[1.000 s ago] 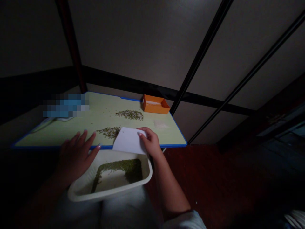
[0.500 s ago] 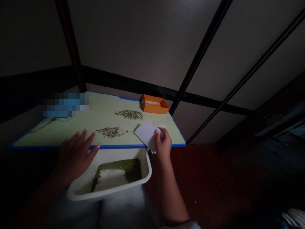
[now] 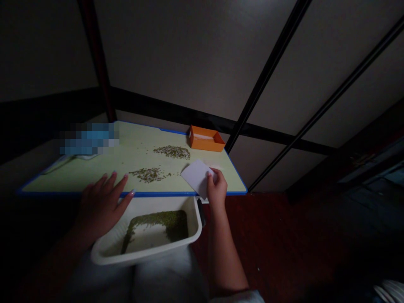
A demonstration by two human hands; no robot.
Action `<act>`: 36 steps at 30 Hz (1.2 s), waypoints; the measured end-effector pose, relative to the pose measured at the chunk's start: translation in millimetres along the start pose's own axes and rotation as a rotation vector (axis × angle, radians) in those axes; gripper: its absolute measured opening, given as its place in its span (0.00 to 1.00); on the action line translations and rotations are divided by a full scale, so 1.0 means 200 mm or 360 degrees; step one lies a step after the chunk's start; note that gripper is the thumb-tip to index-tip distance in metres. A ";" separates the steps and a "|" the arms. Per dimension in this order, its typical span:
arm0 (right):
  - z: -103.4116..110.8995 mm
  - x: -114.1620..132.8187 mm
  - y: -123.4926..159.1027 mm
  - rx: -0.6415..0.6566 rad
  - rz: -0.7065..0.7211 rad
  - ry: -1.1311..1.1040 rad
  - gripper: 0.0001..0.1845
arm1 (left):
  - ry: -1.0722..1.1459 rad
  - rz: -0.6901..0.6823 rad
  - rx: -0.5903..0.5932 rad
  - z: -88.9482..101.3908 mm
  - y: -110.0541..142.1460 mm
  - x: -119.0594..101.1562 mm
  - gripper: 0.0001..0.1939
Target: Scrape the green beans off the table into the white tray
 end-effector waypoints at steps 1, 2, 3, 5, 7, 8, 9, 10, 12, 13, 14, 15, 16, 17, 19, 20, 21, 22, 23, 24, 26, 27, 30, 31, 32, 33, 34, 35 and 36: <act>0.00 0.00 0.00 0.0017 -0.0013 -0.0018 0.20 | -0.0002 -0.0001 0.0001 0.00 0.00 0.00 0.35; 0.00 -0.01 0.00 0.0033 -0.0027 -0.0037 0.20 | -0.0004 -0.0002 0.0001 0.00 0.00 0.00 0.35; 0.00 -0.01 0.00 0.0048 -0.0041 -0.0055 0.20 | -0.0006 -0.0001 0.0000 0.00 0.00 0.00 0.35; 0.01 -0.02 0.00 0.0062 -0.0069 -0.0084 0.21 | -0.0012 -0.0003 -0.0002 0.00 0.00 0.00 0.35; 0.03 -0.02 0.00 0.0057 -0.0087 -0.0099 0.22 | -0.0020 -0.0003 -0.0006 0.00 0.01 0.00 0.35; 0.03 -0.02 0.00 0.0050 -0.0093 -0.0102 0.22 | -0.0024 -0.0003 -0.0007 0.00 0.01 0.00 0.35; 0.03 -0.02 0.00 0.0045 -0.0097 -0.0103 0.22 | -0.0026 -0.0004 -0.0006 0.00 0.00 0.00 0.35; 0.03 -0.02 0.00 0.0044 -0.0101 -0.0103 0.22 | -0.0026 -0.0004 -0.0005 0.00 0.00 0.00 0.35; 0.03 -0.02 0.01 0.0056 -0.0108 -0.0098 0.22 | -0.0025 -0.0006 -0.0001 0.00 0.00 0.00 0.34; 0.02 -0.01 0.01 0.0066 -0.0108 -0.0095 0.21 | -0.0024 -0.0007 0.0001 0.00 0.00 0.00 0.34; 0.02 -0.01 0.01 0.0076 -0.0105 -0.0091 0.21 | -0.0025 -0.0008 0.0003 0.00 0.00 0.00 0.34; 0.01 -0.01 0.02 0.0083 -0.0100 -0.0086 0.21 | -0.0026 -0.0008 0.0003 0.00 0.00 0.00 0.34; 0.01 -0.01 0.02 0.0086 -0.0091 -0.0081 0.21 | -0.0026 -0.0006 0.0003 0.01 0.00 0.00 0.34; 0.01 -0.01 0.02 0.0082 -0.0080 -0.0074 0.20 | -0.0027 -0.0006 0.0003 0.01 0.00 0.00 0.34; 0.01 -0.01 0.02 0.0063 -0.0060 -0.0059 0.20 | -0.0022 -0.0005 -0.0003 0.01 0.00 0.00 0.34; 0.01 -0.01 0.02 0.0050 -0.0052 -0.0051 0.19 | -0.0017 -0.0006 -0.0008 0.01 0.00 0.00 0.34; 0.00 -0.01 0.02 0.0041 -0.0046 -0.0045 0.19 | -0.0011 -0.0009 -0.0014 0.01 0.00 0.00 0.34; 0.00 -0.01 0.02 0.0035 -0.0041 -0.0040 0.19 | -0.0005 -0.0011 -0.0018 0.00 0.00 0.00 0.34; -0.01 -0.01 0.03 0.0033 -0.0036 -0.0037 0.19 | 0.0001 -0.0013 -0.0020 0.00 0.00 0.00 0.34; -0.02 -0.01 0.03 0.0034 -0.0032 -0.0035 0.19 | 0.0004 -0.0014 -0.0020 0.00 0.00 0.00 0.34; -0.04 0.00 0.04 0.0036 -0.0020 -0.0029 0.19 | 0.0005 -0.0011 -0.0014 0.00 0.01 0.00 0.34; -0.04 0.00 0.04 0.0034 -0.0014 -0.0023 0.19 | 0.0003 -0.0007 -0.0014 0.00 0.01 0.00 0.34; -0.03 0.00 0.05 0.0000 -0.0001 0.0006 0.20 | -0.0006 -0.0004 -0.0016 0.00 0.01 0.00 0.34; -0.02 0.00 0.04 -0.0020 0.0001 0.0017 0.20 | -0.0006 -0.0004 -0.0019 0.00 0.01 0.00 0.34; -0.01 -0.01 0.04 -0.0046 0.0000 0.0027 0.20 | -0.0004 -0.0004 -0.0021 0.00 0.01 0.00 0.34; 0.01 -0.01 0.03 -0.0073 -0.0001 0.0036 0.20 | 0.0001 -0.0001 -0.0023 0.00 0.01 0.00 0.34; 0.02 -0.02 0.02 -0.0098 -0.0004 0.0041 0.20 | 0.0007 0.0001 -0.0024 0.00 0.01 0.00 0.33; 0.03 -0.03 0.02 -0.0116 -0.0007 0.0043 0.20 | 0.0012 0.0008 -0.0025 0.00 0.01 0.00 0.33; 0.03 -0.03 0.02 -0.0128 -0.0012 0.0041 0.21 | 0.0018 0.0014 -0.0023 0.00 0.01 0.00 0.33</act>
Point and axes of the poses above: each hand's wrist, its own y-axis away from the middle knuckle, its own z-axis out of the back of the hand, x = y × z, the point moved 4 cm from there along -y, towards the middle knuckle, and after that the axes turned 12 degrees about -x, right-handed, at the moved point
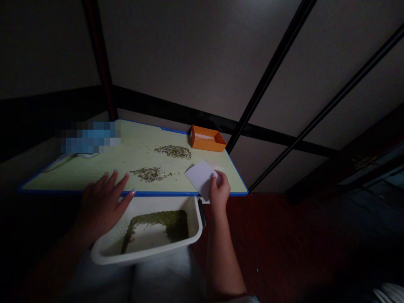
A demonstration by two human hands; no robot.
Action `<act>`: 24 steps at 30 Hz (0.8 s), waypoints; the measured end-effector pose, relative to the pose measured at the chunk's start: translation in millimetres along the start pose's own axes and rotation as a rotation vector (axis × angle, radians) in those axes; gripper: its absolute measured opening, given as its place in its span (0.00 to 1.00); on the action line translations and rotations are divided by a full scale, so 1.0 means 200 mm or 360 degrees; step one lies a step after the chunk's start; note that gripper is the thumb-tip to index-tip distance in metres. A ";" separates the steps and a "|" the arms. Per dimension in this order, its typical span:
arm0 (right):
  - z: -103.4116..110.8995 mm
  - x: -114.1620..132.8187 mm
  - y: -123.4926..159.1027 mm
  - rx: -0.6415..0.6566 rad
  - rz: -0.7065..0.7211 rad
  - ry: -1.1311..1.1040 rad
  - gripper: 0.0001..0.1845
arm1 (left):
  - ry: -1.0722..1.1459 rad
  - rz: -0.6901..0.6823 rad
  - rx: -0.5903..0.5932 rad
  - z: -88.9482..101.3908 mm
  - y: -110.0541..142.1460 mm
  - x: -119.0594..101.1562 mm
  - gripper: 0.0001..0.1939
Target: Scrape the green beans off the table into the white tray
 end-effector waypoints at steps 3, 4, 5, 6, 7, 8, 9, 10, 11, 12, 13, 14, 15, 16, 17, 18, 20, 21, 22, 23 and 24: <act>-0.01 -0.01 0.00 0.0015 -0.0014 -0.0023 0.20 | 0.0026 0.0009 0.0002 0.00 0.00 0.00 0.34; -0.02 -0.01 0.01 0.0033 -0.0018 -0.0033 0.20 | 0.0033 0.0010 -0.0002 0.00 0.00 0.00 0.34; -0.03 0.00 0.01 0.0055 -0.0023 -0.0042 0.20 | 0.0036 0.0011 -0.0006 0.00 0.00 0.01 0.34; -0.05 0.00 0.02 0.0076 -0.0027 -0.0049 0.20 | 0.0034 0.0012 -0.0009 0.00 0.00 0.01 0.33; -0.06 0.00 0.02 0.0094 -0.0030 -0.0053 0.20 | 0.0029 0.0014 -0.0012 0.00 0.00 0.01 0.33; -0.06 0.01 0.03 0.0105 -0.0030 -0.0055 0.20 | 0.0023 0.0015 -0.0011 0.00 0.00 0.01 0.33; -0.07 0.01 0.03 0.0111 -0.0027 -0.0055 0.20 | 0.0019 0.0016 -0.0009 -0.01 0.00 0.01 0.33; -0.07 0.02 0.03 0.0111 -0.0021 -0.0054 0.20 | 0.0016 0.0014 -0.0007 -0.01 0.00 0.01 0.33; -0.07 0.02 0.03 0.0109 -0.0014 -0.0051 0.20 | 0.0015 0.0011 -0.0004 -0.01 0.00 0.01 0.34; -0.06 0.02 0.03 0.0104 -0.0007 -0.0047 0.20 | 0.0014 0.0008 -0.0001 -0.01 0.00 0.01 0.34; -0.05 0.02 0.03 0.0095 0.0000 -0.0041 0.20 | 0.0012 0.0006 0.0001 -0.01 0.00 0.00 0.34; -0.05 0.02 0.03 0.0085 0.0007 -0.0034 0.20 | 0.0010 0.0004 0.0005 -0.01 0.00 0.00 0.34; -0.04 0.01 0.02 0.0072 0.0013 -0.0026 0.20 | 0.0008 0.0002 0.0009 0.00 0.00 0.00 0.34; -0.03 0.01 0.02 0.0059 0.0017 -0.0019 0.20 | 0.0005 0.0002 0.0014 0.00 0.00 0.00 0.34; -0.03 0.01 0.01 0.0045 0.0021 -0.0012 0.20 | 0.0000 0.0004 0.0018 0.00 0.00 0.00 0.34; -0.02 0.00 0.01 0.0033 0.0023 -0.0006 0.20 | -0.0002 0.0003 0.0023 0.00 0.00 0.00 0.34; -0.02 0.00 0.00 0.0017 0.0026 -0.0002 0.20 | -0.0012 -0.0002 0.0029 0.00 0.00 0.00 0.34; -0.02 0.00 0.00 0.0015 0.0026 -0.0003 0.19 | -0.0019 -0.0008 0.0030 0.00 0.00 0.00 0.34; -0.03 0.00 0.01 0.0019 0.0026 -0.0008 0.19 | -0.0027 -0.0014 0.0029 0.00 0.00 0.00 0.34; -0.03 0.00 0.01 0.0029 0.0026 -0.0013 0.19 | -0.0034 -0.0022 0.0027 0.00 0.00 0.00 0.34; -0.04 0.00 0.01 0.0040 0.0025 -0.0018 0.19 | -0.0041 -0.0027 0.0025 0.00 0.00 0.00 0.34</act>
Point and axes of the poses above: each hand's wrist, its own y-axis away from the middle knuckle, its own z-axis out of the back of the hand, x = y × z, the point moved 4 cm from there along -y, towards the middle knuckle, and after that the axes turned 12 degrees about -x, right-handed, at the moved point
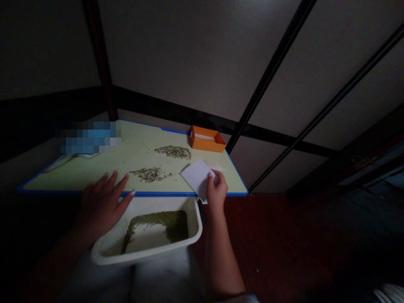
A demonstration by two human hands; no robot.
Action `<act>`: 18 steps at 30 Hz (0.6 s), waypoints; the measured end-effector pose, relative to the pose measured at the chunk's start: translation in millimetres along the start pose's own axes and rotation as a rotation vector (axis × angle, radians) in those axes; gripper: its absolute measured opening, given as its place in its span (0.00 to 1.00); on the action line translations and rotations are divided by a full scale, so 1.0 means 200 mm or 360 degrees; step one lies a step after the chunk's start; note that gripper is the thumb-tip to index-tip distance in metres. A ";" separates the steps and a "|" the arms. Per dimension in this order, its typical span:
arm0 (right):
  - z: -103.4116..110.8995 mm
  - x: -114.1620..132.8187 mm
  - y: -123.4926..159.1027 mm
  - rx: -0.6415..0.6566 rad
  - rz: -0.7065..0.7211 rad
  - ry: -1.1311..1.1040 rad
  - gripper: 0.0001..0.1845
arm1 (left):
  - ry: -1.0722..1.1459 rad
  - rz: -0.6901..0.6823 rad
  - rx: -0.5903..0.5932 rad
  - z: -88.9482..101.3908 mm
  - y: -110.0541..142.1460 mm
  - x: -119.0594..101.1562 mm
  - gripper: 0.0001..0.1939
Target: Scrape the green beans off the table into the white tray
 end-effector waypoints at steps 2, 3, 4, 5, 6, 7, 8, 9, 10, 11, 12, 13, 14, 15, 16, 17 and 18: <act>-0.01 0.00 0.01 0.0023 0.0001 -0.0003 0.19 | -0.0002 0.0001 0.0006 0.00 0.00 0.00 0.35; -0.01 0.00 0.01 0.0028 0.0003 -0.0001 0.19 | 0.0003 0.0006 0.0009 0.00 0.00 0.00 0.35; -0.02 0.00 0.01 0.0028 0.0005 0.0005 0.19 | 0.0010 0.0013 0.0012 0.00 0.00 0.00 0.35; -0.02 0.00 0.00 0.0023 0.0006 0.0011 0.19 | 0.0018 0.0020 0.0011 0.00 0.00 0.00 0.35; -0.02 0.00 0.00 0.0017 0.0007 0.0017 0.19 | 0.0027 0.0028 0.0007 0.00 0.00 0.00 0.34; -0.03 -0.01 0.00 0.0013 0.0006 0.0021 0.19 | 0.0036 0.0032 0.0003 0.00 0.00 0.00 0.34; -0.04 -0.01 -0.01 0.0012 0.0006 0.0023 0.19 | 0.0043 0.0033 0.0000 0.01 0.00 0.00 0.34; -0.05 -0.01 -0.02 0.0016 0.0005 0.0022 0.19 | 0.0046 0.0033 0.0001 0.01 0.00 0.00 0.34; -0.06 -0.02 -0.02 0.0024 0.0006 0.0018 0.20 | 0.0046 0.0032 0.0004 0.01 0.00 0.00 0.34; -0.07 -0.02 -0.03 0.0038 0.0008 0.0010 0.19 | 0.0045 0.0029 0.0010 0.01 0.00 0.00 0.34; -0.08 -0.02 -0.04 0.0057 0.0011 -0.0002 0.19 | 0.0043 0.0025 0.0016 0.00 0.00 0.00 0.34; -0.10 -0.02 -0.05 0.0080 0.0015 -0.0018 0.19 | 0.0042 0.0022 0.0020 0.00 0.00 0.00 0.34; -0.11 -0.02 -0.06 0.0108 0.0022 -0.0036 0.19 | 0.0041 0.0021 0.0023 0.00 0.00 0.00 0.34; -0.12 -0.02 -0.07 0.0136 0.0031 -0.0055 0.18 | 0.0041 0.0019 0.0024 0.00 0.00 0.00 0.34; -0.14 -0.01 -0.08 0.0162 0.0041 -0.0074 0.18 | 0.0041 0.0019 0.0023 0.00 0.00 0.00 0.34; -0.15 -0.01 -0.09 0.0185 0.0052 -0.0092 0.17 | 0.0040 0.0020 0.0022 0.00 0.00 0.00 0.34; -0.16 0.00 -0.10 0.0205 0.0064 -0.0109 0.16 | 0.0039 0.0023 0.0021 0.00 0.00 0.00 0.34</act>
Point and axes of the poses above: each hand's wrist, its own y-axis away from the middle knuckle, its own z-axis out of the back of the hand, x = y × z, the point moved 4 cm from there along -y, towards the middle knuckle, and after that the axes turned 12 degrees about -x, right-handed, at the moved point
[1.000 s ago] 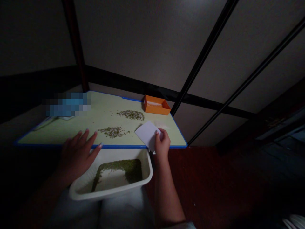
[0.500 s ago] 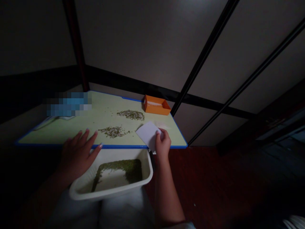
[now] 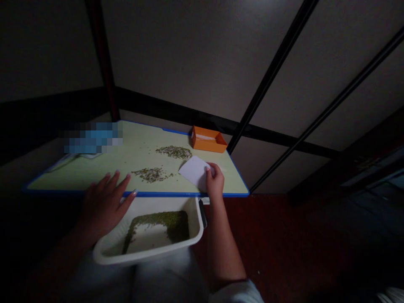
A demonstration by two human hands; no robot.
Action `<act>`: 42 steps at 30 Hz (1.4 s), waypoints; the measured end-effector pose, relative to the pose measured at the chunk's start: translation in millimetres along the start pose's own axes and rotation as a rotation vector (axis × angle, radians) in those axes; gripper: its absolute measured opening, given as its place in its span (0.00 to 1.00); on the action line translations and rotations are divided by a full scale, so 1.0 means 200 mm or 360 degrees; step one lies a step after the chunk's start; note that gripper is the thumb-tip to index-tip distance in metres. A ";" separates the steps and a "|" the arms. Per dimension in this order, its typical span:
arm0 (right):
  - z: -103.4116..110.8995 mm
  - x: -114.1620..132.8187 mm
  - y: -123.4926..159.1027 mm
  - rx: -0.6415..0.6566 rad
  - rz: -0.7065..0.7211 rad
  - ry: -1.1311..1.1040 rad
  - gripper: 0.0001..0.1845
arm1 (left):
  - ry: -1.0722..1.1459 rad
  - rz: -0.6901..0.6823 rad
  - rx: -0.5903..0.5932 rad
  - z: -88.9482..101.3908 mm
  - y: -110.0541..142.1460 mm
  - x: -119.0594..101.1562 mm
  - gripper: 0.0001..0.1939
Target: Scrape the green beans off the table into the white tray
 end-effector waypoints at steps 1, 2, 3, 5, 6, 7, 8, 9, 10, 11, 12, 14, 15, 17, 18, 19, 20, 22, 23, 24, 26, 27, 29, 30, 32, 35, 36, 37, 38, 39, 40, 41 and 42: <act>-0.01 0.00 -0.01 0.0017 0.0011 -0.0015 0.16 | -0.0002 0.0003 -0.0001 0.00 0.00 0.00 0.34; -0.02 0.01 -0.02 0.0032 0.0021 -0.0029 0.15 | -0.0003 0.0006 -0.0001 0.00 0.00 0.00 0.34; -0.02 0.01 -0.03 0.0047 0.0027 -0.0043 0.15 | -0.0005 0.0009 -0.0002 0.00 0.00 0.00 0.34; -0.05 0.02 -0.06 0.0079 0.0036 -0.0074 0.15 | -0.0004 0.0016 -0.0001 0.00 0.00 0.00 0.34; -0.06 0.02 -0.07 0.0096 0.0038 -0.0090 0.15 | -0.0002 0.0017 0.0001 0.00 0.00 0.00 0.34; -0.07 0.02 -0.08 0.0116 0.0038 -0.0106 0.16 | -0.0001 0.0017 0.0002 0.00 0.01 0.00 0.34; -0.08 0.02 -0.09 0.0138 0.0037 -0.0121 0.16 | 0.0001 0.0016 0.0003 0.00 0.01 0.00 0.34; -0.10 0.01 -0.11 0.0162 0.0033 -0.0134 0.16 | 0.0001 0.0013 0.0003 0.00 0.01 0.00 0.34; -0.11 0.01 -0.12 0.0185 0.0026 -0.0146 0.16 | 0.0000 0.0010 0.0000 0.00 0.01 0.00 0.34; -0.12 0.01 -0.13 0.0205 0.0019 -0.0156 0.16 | -0.0002 0.0006 -0.0003 0.00 0.01 0.00 0.34; -0.13 0.00 -0.14 0.0221 0.0010 -0.0164 0.16 | -0.0006 0.0003 -0.0007 0.00 0.01 0.00 0.34; -0.14 0.00 -0.16 0.0239 -0.0005 -0.0177 0.16 | -0.0013 -0.0003 -0.0010 0.00 0.01 0.00 0.34; -0.14 0.00 -0.16 0.0244 -0.0011 -0.0181 0.16 | -0.0016 -0.0006 -0.0011 0.00 0.00 0.00 0.34; -0.13 -0.01 -0.17 0.0253 -0.0020 -0.0183 0.17 | -0.0019 -0.0015 -0.0008 0.00 0.00 0.00 0.34; -0.12 -0.01 -0.16 0.0257 -0.0023 -0.0181 0.17 | -0.0020 -0.0018 -0.0007 0.00 0.00 0.00 0.34; -0.11 -0.01 -0.16 0.0262 -0.0026 -0.0179 0.18 | -0.0021 -0.0020 -0.0008 0.00 0.00 0.00 0.34; -0.10 -0.01 -0.16 0.0265 -0.0027 -0.0177 0.18 | -0.0022 -0.0020 -0.0008 0.00 0.00 0.00 0.34; -0.09 -0.01 -0.16 0.0274 -0.0025 -0.0175 0.18 | -0.0024 -0.0018 -0.0009 0.00 0.00 0.00 0.34; -0.09 0.00 -0.15 0.0278 -0.0023 -0.0175 0.18 | -0.0025 -0.0017 -0.0008 0.00 0.00 0.00 0.34; -0.09 0.00 -0.15 0.0284 -0.0019 -0.0176 0.18 | -0.0025 -0.0016 -0.0009 0.00 0.00 0.00 0.34; -0.09 0.00 -0.15 0.0291 -0.0011 -0.0178 0.18 | -0.0024 -0.0017 -0.0010 0.00 0.00 0.00 0.34; -0.09 0.00 -0.15 0.0294 -0.0006 -0.0181 0.18 | -0.0024 -0.0019 -0.0012 0.00 0.00 0.00 0.34; -0.10 0.00 -0.15 0.0297 0.0004 -0.0185 0.18 | -0.0024 -0.0021 -0.0016 0.00 0.00 0.00 0.34; -0.11 0.00 -0.15 0.0300 0.0008 -0.0187 0.18 | -0.0025 -0.0022 -0.0016 -0.01 0.00 0.00 0.34; -0.12 -0.01 -0.16 0.0306 0.0012 -0.0189 0.17 | -0.0027 -0.0024 -0.0017 -0.01 0.00 0.00 0.34; -0.13 -0.01 -0.16 0.0324 0.0020 -0.0200 0.16 | -0.0029 -0.0026 -0.0017 -0.01 0.00 0.00 0.34; -0.14 -0.01 -0.16 0.0333 0.0023 -0.0205 0.16 | -0.0030 -0.0025 -0.0018 -0.01 0.00 0.00 0.33; -0.14 -0.01 -0.16 0.0341 0.0026 -0.0210 0.15 | -0.0030 -0.0024 -0.0018 -0.01 0.00 0.00 0.33; -0.14 -0.01 -0.16 0.0348 0.0028 -0.0213 0.15 | -0.0031 -0.0022 -0.0019 -0.01 0.00 0.00 0.33; -0.15 -0.01 -0.16 0.0353 0.0027 -0.0215 0.15 | -0.0031 -0.0019 -0.0019 -0.01 0.00 0.00 0.33; -0.15 -0.02 -0.17 0.0355 0.0024 -0.0215 0.15 | -0.0032 -0.0016 -0.0019 -0.01 0.00 0.00 0.33; -0.14 -0.02 -0.17 0.0355 0.0020 -0.0214 0.15 | -0.0033 -0.0012 -0.0019 -0.01 0.01 0.00 0.33; -0.14 -0.02 -0.17 0.0356 0.0017 -0.0213 0.15 | -0.0034 -0.0010 -0.0020 -0.01 0.01 0.00 0.33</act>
Point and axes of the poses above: each hand's wrist, its own y-axis away from the middle knuckle, its own z-axis out of the back of the hand, x = y × z, the point moved 4 cm from there along -y, towards the middle knuckle, and after that the axes turned 12 degrees about -x, right-handed, at the moved point
